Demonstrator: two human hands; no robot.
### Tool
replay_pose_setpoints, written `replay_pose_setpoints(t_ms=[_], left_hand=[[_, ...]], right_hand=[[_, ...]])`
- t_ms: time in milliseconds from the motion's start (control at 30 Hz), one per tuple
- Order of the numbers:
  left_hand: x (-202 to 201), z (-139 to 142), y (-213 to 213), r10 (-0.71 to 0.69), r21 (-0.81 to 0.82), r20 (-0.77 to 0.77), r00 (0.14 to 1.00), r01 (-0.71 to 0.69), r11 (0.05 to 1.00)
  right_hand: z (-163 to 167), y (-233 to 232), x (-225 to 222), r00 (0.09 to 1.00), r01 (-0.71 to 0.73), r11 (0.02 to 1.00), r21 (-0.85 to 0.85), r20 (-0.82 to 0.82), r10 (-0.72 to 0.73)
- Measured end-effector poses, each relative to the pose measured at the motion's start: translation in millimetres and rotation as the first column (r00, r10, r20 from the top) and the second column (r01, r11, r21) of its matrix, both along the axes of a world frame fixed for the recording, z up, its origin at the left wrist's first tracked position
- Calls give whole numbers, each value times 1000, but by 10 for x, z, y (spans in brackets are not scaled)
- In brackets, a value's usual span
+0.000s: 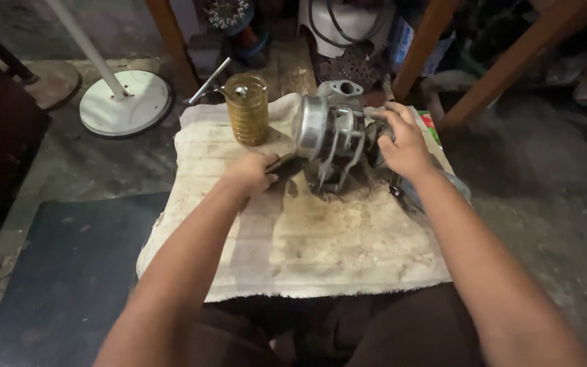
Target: The person works on a small engine mounted on a towel-covered bench, fitting the cylinder assembly onto the crankcase and aligning it by hand. They then use a wrench to tighten fasteners on the engine and reposition the parts while continuing to work on the assembly.
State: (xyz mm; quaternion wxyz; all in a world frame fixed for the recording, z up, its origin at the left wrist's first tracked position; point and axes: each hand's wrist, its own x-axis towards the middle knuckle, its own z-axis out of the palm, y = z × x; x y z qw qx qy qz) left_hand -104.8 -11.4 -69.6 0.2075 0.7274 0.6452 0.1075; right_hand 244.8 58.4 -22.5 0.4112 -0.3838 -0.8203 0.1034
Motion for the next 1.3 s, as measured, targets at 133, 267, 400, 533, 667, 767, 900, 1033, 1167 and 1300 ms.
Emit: replay_pose_setpoints(t_ms=[133,267,400,533,667,767,900,1033,1167,1300], left_hand=[[81,-22,-12,8,111,37,999,-12,994],[120,-34,-77,47,95,12,999,-48,994],[214,-32,-129,90,209,-208,974,-45,977],[332,-59,-197,81,408,-369,926,83,909],[309,-128,-241,41,352,-357,933,94,931],[273,-215,-219,-22,389,-334,942,159,907],[322,-297,-157,-71,356,-446,892,250,900],[383,-193,-250,-41,281,-363,931,152,948],[328,175,-467,-70,284,-175,982,118,952],[292,588,-628,-138,355,72,988,104,929]], right_hand=[[-25,31,35,999,40,999,17,1,-40],[64,-15,-102,998,58,998,14,29,-58],[204,-76,-375,986,140,989,-49,101,-134],[350,-50,-520,982,118,993,-4,146,-116],[339,-47,-536,980,128,992,21,150,-130],[294,-31,-524,980,128,989,72,142,-137],[269,-20,-479,982,119,992,40,144,-123],[264,-58,-409,983,127,992,-7,136,-125],[279,-95,-335,984,118,992,-44,140,-110],[305,-133,-308,987,80,995,-63,148,-70]])
